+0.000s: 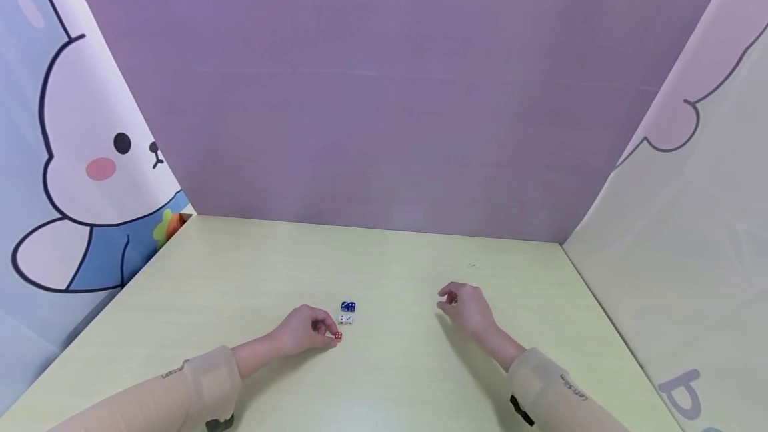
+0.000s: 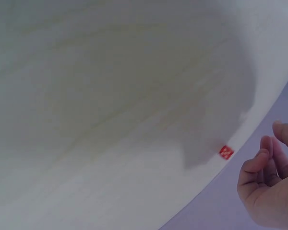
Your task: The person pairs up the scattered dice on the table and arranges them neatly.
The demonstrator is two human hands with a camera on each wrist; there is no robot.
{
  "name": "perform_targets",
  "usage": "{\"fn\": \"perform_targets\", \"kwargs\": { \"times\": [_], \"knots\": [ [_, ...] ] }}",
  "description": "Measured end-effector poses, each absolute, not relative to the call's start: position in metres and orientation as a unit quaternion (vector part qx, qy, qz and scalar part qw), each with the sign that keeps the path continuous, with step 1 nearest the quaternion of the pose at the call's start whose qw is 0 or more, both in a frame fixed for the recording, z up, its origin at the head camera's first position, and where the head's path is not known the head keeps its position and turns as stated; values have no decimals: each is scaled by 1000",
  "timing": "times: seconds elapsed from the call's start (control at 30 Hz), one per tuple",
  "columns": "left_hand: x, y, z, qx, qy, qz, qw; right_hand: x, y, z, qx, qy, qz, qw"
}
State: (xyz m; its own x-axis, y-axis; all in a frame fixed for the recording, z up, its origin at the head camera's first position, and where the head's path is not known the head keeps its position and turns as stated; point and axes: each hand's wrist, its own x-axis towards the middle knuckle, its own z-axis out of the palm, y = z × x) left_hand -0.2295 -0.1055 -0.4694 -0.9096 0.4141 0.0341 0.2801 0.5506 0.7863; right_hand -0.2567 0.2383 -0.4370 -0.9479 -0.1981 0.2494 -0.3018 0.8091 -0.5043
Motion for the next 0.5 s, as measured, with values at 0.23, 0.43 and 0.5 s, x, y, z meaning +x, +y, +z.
{"fn": "perform_targets", "kwargs": {
  "times": [0.23,0.43,0.5],
  "knots": [
    [-229,-105,-469,196,876,434,79,-268,260,-445,98,-956,261,93],
    [-230,-106,-471,198,875,434,79,-271,268,-450,66,-961,258,79],
    [-231,-106,-472,199,875,434,80,-272,269,-451,63,-961,259,75]
  ]
}}
